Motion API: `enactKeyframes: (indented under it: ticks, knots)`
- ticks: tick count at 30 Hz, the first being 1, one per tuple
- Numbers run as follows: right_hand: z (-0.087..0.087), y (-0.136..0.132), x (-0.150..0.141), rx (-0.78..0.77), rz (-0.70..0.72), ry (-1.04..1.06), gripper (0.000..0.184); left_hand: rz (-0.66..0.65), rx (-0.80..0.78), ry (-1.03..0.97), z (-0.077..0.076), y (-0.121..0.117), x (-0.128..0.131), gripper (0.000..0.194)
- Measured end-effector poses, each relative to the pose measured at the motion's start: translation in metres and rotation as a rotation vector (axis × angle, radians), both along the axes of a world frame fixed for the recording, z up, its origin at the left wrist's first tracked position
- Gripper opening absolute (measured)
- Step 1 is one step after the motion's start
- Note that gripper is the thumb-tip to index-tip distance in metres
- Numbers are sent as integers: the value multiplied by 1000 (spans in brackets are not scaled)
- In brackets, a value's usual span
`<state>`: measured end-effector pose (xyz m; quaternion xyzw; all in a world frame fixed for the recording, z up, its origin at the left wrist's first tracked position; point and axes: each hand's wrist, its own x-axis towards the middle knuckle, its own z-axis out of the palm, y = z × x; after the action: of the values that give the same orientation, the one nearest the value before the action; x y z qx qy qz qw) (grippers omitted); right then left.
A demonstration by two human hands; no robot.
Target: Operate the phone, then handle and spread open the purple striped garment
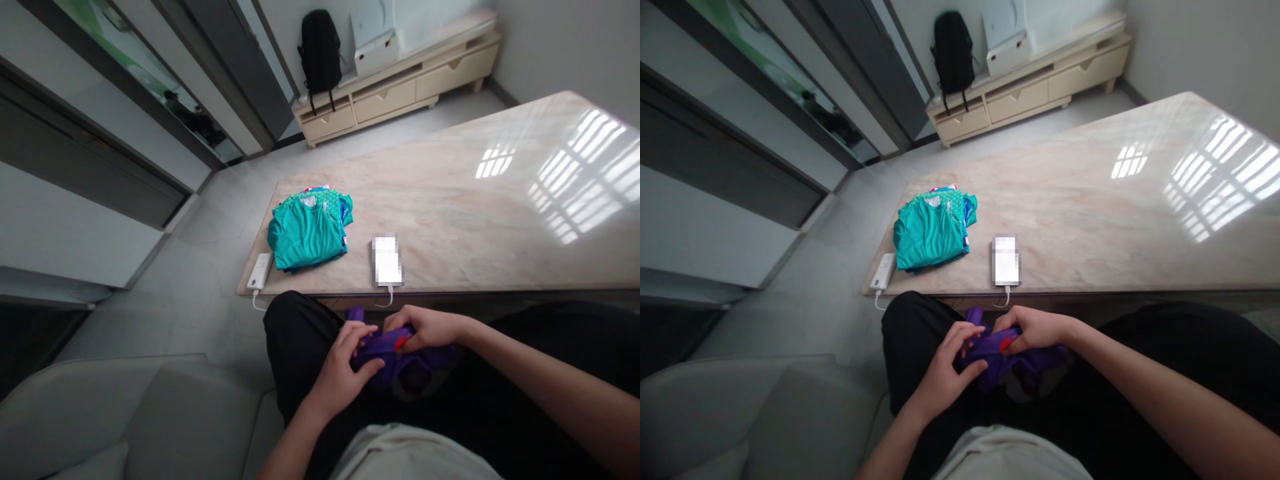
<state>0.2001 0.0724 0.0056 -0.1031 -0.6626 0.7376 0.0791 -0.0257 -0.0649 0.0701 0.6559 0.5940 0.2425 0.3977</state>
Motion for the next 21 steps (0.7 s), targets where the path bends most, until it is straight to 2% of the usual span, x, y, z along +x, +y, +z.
enactKeyframes:
  ticks: [3,6,10,13,16,18,21]
  knots:
    - [5,3,4,2,-17,61,45,46,-122,-20,-11,4,-3,31]
    - [7,2,4,-25,-10,10,47,61,-154,44,-18,3,-5,7]
    - [8,1,5,-52,57,-55,52,154,-64,125,-11,2,-6,13]
    - [5,1,3,94,-18,-104,51,128,51,130,1,3,-3,16]
    - [0,-1,0,355,-147,-168,45,52,167,115,12,2,7,17]
    - [-1,-2,-1,460,-165,-184,33,16,187,79,14,0,13,13]
    - [3,-6,-1,487,-151,-145,17,50,128,-28,7,-3,19,9]
